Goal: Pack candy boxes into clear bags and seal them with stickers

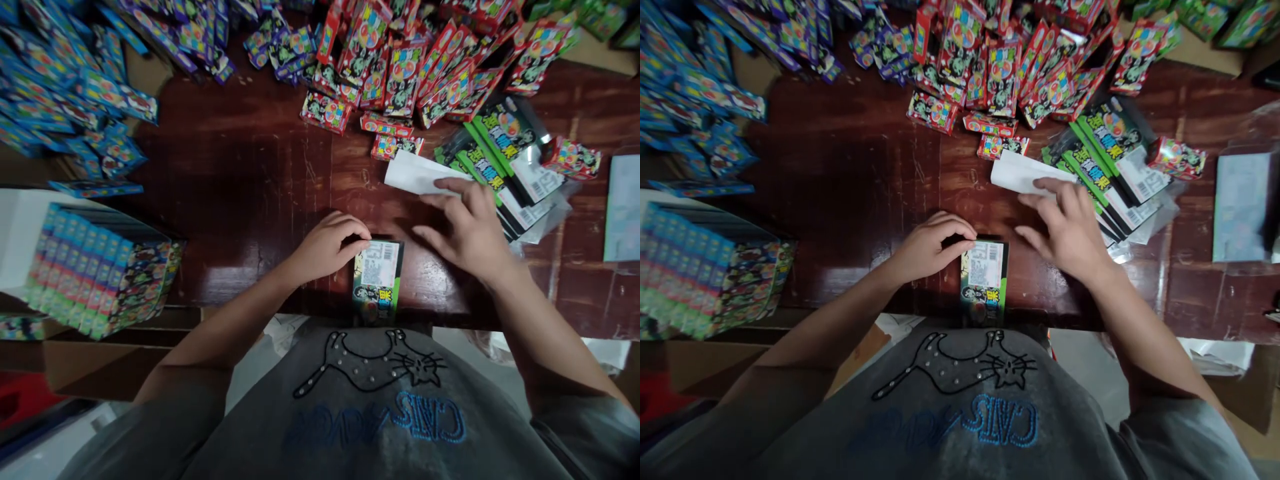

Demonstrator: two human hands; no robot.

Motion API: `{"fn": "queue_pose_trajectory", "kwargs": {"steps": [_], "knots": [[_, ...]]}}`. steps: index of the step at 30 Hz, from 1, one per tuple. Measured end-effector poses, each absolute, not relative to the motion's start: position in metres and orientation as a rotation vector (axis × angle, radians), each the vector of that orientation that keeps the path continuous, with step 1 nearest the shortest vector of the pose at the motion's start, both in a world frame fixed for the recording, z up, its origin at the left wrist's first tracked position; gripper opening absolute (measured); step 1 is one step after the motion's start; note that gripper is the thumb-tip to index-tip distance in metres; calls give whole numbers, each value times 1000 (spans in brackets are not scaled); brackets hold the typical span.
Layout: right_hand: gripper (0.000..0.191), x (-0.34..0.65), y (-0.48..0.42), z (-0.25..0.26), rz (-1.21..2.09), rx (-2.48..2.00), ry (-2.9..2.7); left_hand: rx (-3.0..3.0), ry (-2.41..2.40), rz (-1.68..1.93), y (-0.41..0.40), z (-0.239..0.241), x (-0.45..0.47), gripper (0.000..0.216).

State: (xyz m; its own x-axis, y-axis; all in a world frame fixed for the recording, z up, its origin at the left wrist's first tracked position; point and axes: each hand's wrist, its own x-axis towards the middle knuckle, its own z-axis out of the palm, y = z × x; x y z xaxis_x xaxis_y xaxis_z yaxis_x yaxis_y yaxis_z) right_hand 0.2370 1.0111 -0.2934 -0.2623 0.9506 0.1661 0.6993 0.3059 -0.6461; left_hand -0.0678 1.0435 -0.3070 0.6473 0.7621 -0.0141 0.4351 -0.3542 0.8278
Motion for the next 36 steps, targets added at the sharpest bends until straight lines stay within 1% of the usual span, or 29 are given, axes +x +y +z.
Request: {"fn": "queue_pose_trajectory", "kwargs": {"steps": [2,4,6,8,9,10,12,14,15,17,19,24,27,30,32,34,36], "knots": [[45,251,1032,-302,459,-1545,-2136,2162,990,471,1052,-310,-66,9],[37,263,1049,-306,376,-1542,-2172,2210,1013,552,1065,-308,-62,21],[36,270,1059,-301,375,-1488,-2117,2179,1005,695,1080,-304,-55,51],[39,273,1062,-290,527,-1417,-2027,2106,960,839,1094,-302,-45,86],[40,273,1061,-283,638,-1375,-2001,2054,925,888,1100,-301,-39,96],[40,272,1060,-277,748,-1336,-1991,1992,890,918,1104,-302,-33,98],[39,268,1058,-266,866,-1294,-1990,1842,850,937,1109,-305,-22,81],[41,261,1059,-259,813,-1307,-1977,1696,864,928,1108,-308,-13,63],[43,257,1061,-256,763,-1314,-1967,1641,887,928,1106,-309,-9,59],[46,248,1066,-253,687,-1290,-1981,1585,940,943,1101,-310,-4,57],[44,239,1073,-252,671,-1201,-2046,1582,983,963,1096,-310,-1,55],[24,221,1085,-258,665,-1102,-2124,1608,1038,965,1094,-311,3,56],[19,220,1080,-255,672,-1116,-2109,1618,1077,939,1098,-316,2,53],[15,228,1065,-244,755,-1096,-1937,1685,1110,911,1096,-321,-8,57],[9,239,1054,-235,801,-1115,-1730,1803,1233,926,1084,-322,-20,61],[9,248,1044,-230,871,-1167,-1586,1920,1385,901,1065,-321,-32,57],[17,252,1040,-230,1054,-1194,-1541,2014,1417,770,1044,-318,-42,45]]}}
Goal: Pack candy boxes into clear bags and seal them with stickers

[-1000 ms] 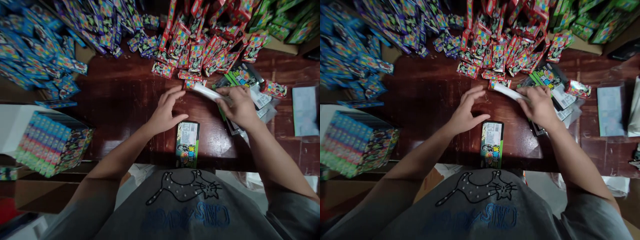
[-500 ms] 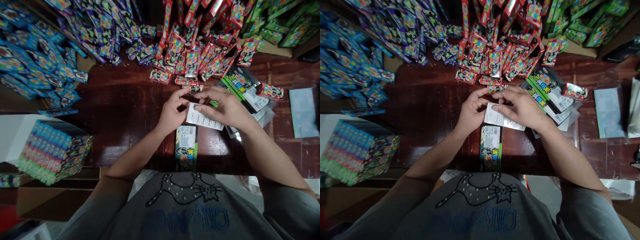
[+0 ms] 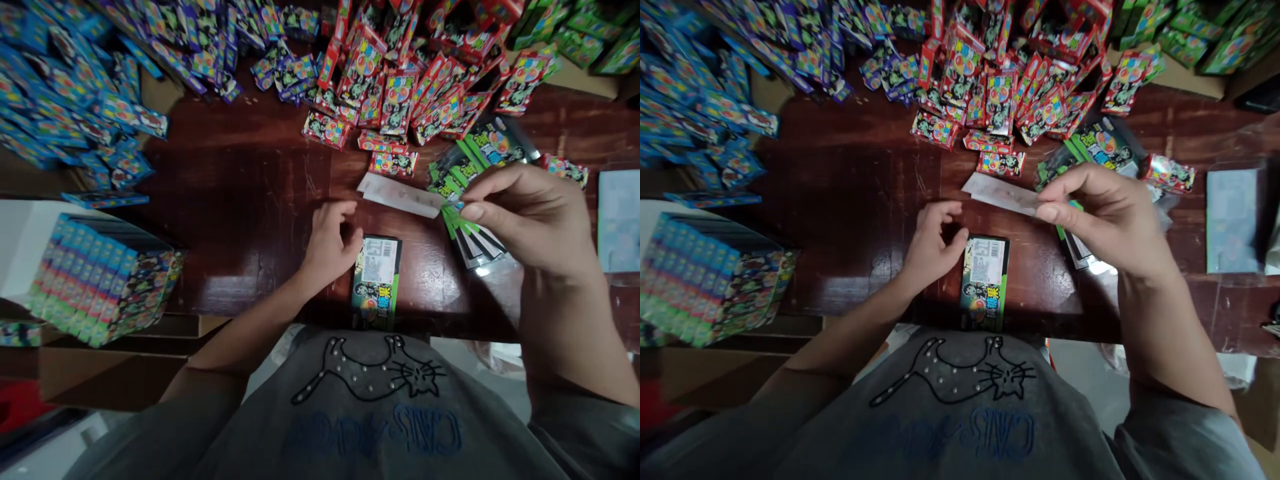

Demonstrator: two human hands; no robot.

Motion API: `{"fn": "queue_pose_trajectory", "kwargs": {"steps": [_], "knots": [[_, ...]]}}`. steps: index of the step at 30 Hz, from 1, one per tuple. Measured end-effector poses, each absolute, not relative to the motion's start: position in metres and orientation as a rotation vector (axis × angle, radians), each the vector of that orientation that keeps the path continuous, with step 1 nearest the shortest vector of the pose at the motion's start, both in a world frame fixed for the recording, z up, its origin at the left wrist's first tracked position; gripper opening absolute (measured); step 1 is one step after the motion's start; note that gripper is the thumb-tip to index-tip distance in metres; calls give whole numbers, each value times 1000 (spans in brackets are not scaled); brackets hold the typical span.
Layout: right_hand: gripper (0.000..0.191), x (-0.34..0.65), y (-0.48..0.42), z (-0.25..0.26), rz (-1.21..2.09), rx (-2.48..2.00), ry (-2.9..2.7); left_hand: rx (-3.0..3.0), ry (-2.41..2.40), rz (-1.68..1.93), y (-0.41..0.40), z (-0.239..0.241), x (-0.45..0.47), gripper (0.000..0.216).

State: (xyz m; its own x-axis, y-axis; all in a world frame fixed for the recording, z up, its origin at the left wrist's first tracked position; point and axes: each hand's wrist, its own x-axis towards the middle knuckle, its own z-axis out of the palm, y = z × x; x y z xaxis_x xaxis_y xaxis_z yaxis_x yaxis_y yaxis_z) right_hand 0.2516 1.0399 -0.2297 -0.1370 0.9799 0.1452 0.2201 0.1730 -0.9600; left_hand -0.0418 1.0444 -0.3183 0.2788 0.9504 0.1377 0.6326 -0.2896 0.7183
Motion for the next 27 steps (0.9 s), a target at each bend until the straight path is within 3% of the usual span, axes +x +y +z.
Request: {"fn": "queue_pose_trajectory", "kwargs": {"steps": [5,11,18,23,27], "knots": [[63,229,1041,-241,1590,-1062,-1597,2077,1202,575,1020,-307,-49,16],[65,205,1039,-258,1759,-1029,-1863,1748,1079,613,1012,-285,-51,12],[89,196,1016,-260,1261,-1224,-2149,1715,1112,605,1004,-277,-51,17],[66,183,983,-262,719,-1276,-2219,1702,1087,615,1001,-282,-53,14],[70,179,975,-272,740,-1320,-2172,1641,1033,594,1004,-291,-53,23]]}}
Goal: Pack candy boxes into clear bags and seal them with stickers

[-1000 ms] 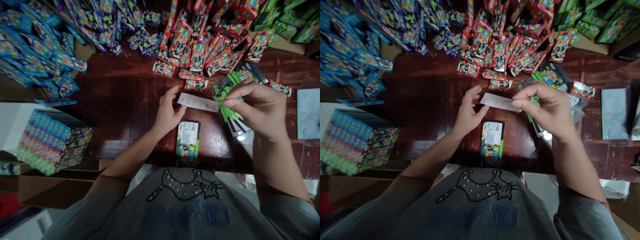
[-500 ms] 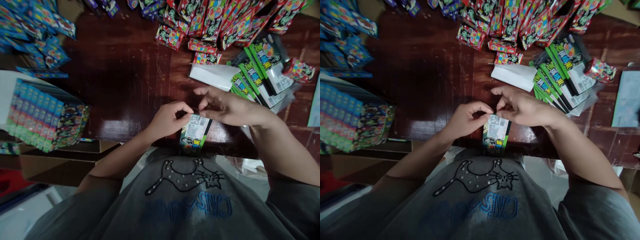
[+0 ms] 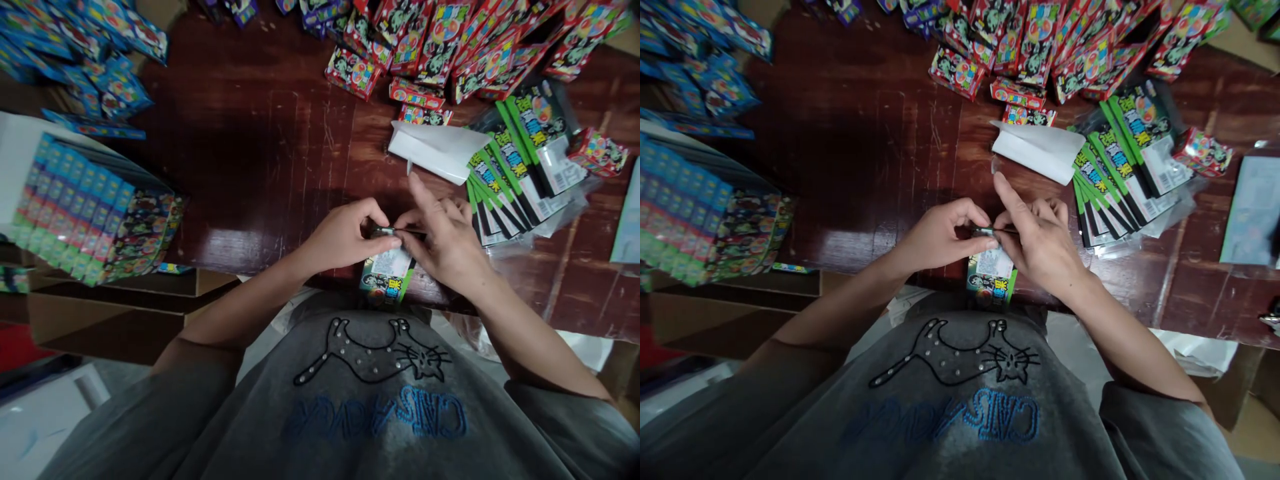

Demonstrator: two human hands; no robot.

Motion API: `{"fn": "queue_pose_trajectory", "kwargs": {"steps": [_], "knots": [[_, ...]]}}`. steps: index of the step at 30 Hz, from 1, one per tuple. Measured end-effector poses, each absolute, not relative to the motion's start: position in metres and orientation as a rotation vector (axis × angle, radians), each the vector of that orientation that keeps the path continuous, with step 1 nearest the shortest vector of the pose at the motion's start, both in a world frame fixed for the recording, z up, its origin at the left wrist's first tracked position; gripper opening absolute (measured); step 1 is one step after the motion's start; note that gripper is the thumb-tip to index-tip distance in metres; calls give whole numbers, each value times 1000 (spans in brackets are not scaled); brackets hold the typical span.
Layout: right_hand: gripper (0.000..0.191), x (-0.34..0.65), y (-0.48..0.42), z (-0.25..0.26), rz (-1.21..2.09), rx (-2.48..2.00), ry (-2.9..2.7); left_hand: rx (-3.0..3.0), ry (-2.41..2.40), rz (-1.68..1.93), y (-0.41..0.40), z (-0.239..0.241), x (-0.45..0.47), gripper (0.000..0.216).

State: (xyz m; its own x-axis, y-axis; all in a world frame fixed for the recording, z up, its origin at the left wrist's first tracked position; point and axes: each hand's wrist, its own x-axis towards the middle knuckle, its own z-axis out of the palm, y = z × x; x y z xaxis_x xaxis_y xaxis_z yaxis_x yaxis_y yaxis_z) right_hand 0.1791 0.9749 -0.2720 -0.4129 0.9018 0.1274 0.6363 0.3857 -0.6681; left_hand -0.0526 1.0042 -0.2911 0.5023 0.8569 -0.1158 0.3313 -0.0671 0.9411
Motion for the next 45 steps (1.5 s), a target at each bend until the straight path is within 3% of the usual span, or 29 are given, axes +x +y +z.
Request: {"fn": "queue_pose_trajectory", "kwargs": {"steps": [3,6,9,12,14,17,20,23,31,37,40,45], "knots": [[83,192,971,-276,818,-1301,-2069,1665,1000,627,1016,-295,-68,27],[93,210,959,-285,845,-1309,-1732,1627,1123,905,1026,-297,-95,30],[92,210,946,-303,972,-1293,-1482,1391,1213,1169,1017,-304,-112,66],[81,194,945,-316,889,-1335,-1345,1342,1180,1069,993,-314,-111,87],[79,184,951,-316,765,-1386,-1267,1365,1138,907,978,-317,-104,71],[91,175,960,-309,781,-1375,-1292,1371,1053,783,971,-314,-88,44],[99,165,962,-306,817,-1297,-1363,1333,1055,905,978,-310,-69,51],[93,159,957,-311,771,-1256,-1393,1352,1081,957,982,-312,-58,58],[79,173,946,-320,1156,-1177,-1515,1485,1003,779,976,-315,-79,14],[94,169,947,-317,1124,-1233,-1476,1404,1079,867,981,-312,-73,17],[89,170,946,-311,1149,-1236,-1513,1350,1083,853,979,-311,-71,25],[77,169,947,-297,1181,-1253,-1482,1361,1092,771,979,-293,-67,14]]}}
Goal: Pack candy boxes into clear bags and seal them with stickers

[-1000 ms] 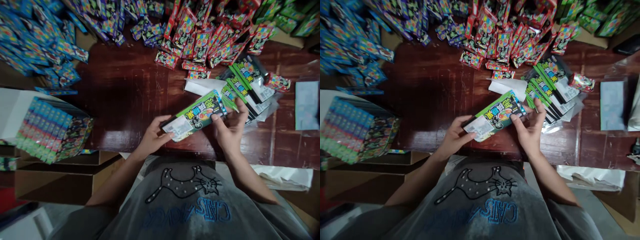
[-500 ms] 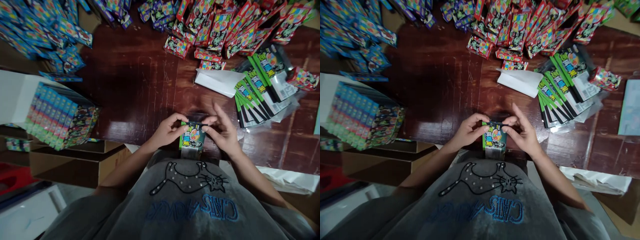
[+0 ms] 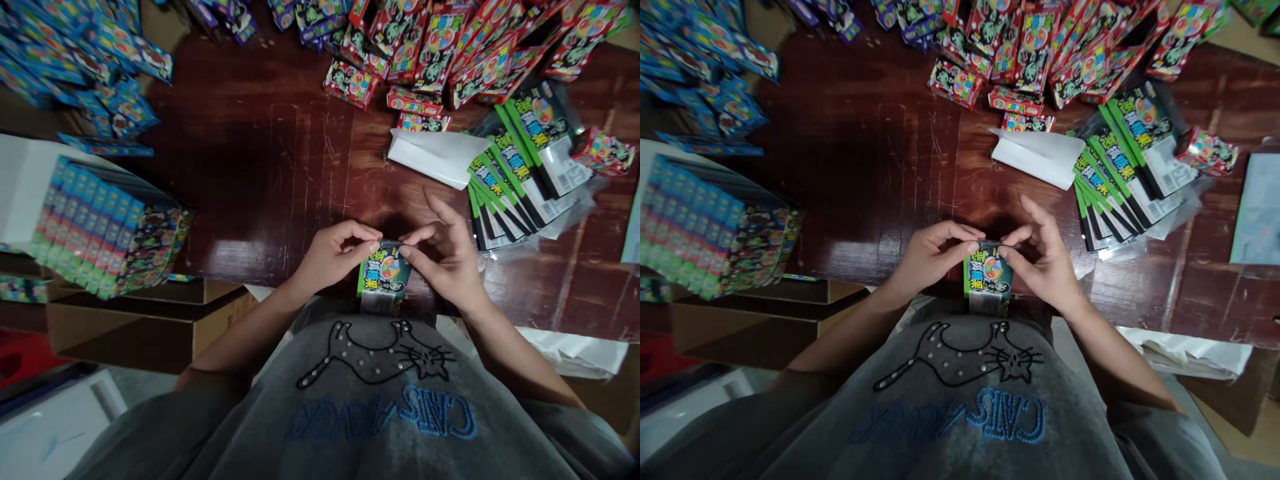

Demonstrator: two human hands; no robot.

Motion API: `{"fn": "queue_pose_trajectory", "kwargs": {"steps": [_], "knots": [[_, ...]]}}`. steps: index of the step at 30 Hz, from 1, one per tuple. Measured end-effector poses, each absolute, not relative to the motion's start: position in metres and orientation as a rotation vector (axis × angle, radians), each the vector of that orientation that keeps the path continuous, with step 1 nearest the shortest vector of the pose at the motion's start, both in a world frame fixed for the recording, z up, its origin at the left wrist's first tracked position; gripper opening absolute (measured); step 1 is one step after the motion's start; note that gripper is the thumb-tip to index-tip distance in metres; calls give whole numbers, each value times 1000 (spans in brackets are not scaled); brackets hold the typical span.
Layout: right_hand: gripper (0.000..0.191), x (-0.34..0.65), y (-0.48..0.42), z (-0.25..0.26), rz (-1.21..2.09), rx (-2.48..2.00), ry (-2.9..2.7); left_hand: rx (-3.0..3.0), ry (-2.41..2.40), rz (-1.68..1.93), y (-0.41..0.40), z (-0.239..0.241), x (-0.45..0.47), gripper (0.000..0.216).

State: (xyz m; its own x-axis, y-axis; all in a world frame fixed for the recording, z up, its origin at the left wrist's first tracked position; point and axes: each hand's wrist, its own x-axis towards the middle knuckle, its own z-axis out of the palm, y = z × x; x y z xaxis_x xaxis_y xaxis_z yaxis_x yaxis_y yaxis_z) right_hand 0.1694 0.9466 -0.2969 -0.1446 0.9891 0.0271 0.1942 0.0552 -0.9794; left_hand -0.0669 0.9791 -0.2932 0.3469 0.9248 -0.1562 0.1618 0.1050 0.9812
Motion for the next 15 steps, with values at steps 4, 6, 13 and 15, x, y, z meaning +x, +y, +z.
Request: {"fn": "queue_pose_trajectory", "kwargs": {"steps": [4,6,13,15], "knots": [[86,169,952,-295,1252,-1265,-1385,1387,1182,695,985,-279,-64,16],[90,172,952,-296,1274,-1272,-1374,1390,1165,666,987,-277,-65,18],[72,196,946,-285,1368,-1228,-1464,1432,1009,716,978,-288,-69,15],[49,203,953,-272,1287,-1221,-1595,1491,988,747,978,-291,-67,6]]}}
